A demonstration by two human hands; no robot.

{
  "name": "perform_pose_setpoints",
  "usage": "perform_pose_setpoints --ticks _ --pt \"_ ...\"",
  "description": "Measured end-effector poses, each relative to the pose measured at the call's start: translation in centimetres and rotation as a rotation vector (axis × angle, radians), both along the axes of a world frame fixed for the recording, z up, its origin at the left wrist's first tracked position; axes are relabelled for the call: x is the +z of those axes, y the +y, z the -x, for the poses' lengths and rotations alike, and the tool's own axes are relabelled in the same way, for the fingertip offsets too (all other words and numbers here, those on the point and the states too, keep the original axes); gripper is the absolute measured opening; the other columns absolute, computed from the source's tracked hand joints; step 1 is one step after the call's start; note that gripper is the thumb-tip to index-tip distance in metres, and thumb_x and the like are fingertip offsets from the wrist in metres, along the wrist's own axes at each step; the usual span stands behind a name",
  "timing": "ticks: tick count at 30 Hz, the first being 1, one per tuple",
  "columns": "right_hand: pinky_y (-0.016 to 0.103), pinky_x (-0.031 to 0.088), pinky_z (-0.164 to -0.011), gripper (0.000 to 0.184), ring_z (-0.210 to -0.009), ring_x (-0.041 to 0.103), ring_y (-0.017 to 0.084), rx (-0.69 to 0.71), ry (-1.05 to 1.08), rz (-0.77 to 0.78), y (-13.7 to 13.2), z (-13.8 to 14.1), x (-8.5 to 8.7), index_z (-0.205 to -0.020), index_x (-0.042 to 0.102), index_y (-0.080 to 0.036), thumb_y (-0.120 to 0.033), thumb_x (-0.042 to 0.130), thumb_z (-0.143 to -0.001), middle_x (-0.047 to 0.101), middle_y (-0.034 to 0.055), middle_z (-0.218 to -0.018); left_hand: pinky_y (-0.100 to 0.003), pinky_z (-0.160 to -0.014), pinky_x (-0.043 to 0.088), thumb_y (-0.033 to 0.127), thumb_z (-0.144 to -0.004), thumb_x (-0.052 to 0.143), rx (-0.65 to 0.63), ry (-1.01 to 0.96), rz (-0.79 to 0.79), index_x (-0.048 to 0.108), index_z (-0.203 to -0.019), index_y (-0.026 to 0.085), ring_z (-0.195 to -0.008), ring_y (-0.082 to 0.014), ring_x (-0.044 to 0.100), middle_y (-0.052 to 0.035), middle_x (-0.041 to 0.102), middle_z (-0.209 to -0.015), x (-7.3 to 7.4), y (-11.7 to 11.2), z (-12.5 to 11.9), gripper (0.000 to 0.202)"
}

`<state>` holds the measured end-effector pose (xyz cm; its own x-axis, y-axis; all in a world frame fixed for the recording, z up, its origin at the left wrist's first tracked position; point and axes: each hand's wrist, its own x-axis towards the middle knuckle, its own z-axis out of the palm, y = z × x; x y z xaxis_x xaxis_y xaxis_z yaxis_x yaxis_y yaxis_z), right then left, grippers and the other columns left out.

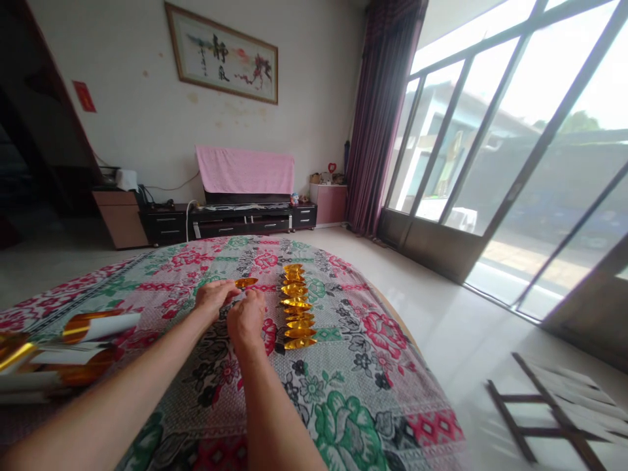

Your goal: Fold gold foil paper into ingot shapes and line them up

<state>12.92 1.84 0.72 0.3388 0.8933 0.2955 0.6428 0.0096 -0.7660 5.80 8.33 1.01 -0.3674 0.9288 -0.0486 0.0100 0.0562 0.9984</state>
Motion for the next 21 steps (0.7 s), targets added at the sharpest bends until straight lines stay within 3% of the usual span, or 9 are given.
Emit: perform_pose_setpoints --ticks 7,14,21 --pt "0.031 0.039 -0.083 0.024 -0.099 0.054 0.023 0.064 -0.356 0.050 1.4 -2.3 -1.0 -0.087 0.067 -0.016 -0.016 0.044 -0.080 0.065 0.0107 -0.098 -0.019 -0.042 0.038 0.012 -0.058 0.059 -0.087 -0.098 0.005 0.062 -0.072 0.011 -0.041 -0.0122 0.056 0.0004 0.057 -0.040 1.2 1.8 -2.0 0.014" --pt "0.029 0.038 -0.084 0.023 -0.100 0.053 0.021 0.094 -0.350 -0.032 1.5 -3.1 -2.5 -0.084 0.067 -0.016 -0.012 0.046 -0.076 0.064 0.0091 -0.101 -0.019 -0.043 0.039 0.011 -0.061 0.058 -0.102 -0.126 -0.009 0.061 -0.069 0.012 -0.047 -0.0153 0.062 -0.0013 0.058 -0.041 1.0 4.4 -4.9 0.008" --pt "0.031 0.037 -0.087 0.025 -0.099 0.051 0.021 0.066 -0.333 -0.063 0.9 -2.8 -2.5 -0.089 0.065 -0.018 -0.012 0.044 -0.077 0.063 0.0084 -0.100 -0.020 -0.044 0.042 0.010 -0.062 0.060 -0.106 -0.116 -0.005 0.060 -0.066 0.012 -0.056 -0.0188 0.066 -0.0042 0.062 -0.047 0.5 6.0 -6.2 0.004"
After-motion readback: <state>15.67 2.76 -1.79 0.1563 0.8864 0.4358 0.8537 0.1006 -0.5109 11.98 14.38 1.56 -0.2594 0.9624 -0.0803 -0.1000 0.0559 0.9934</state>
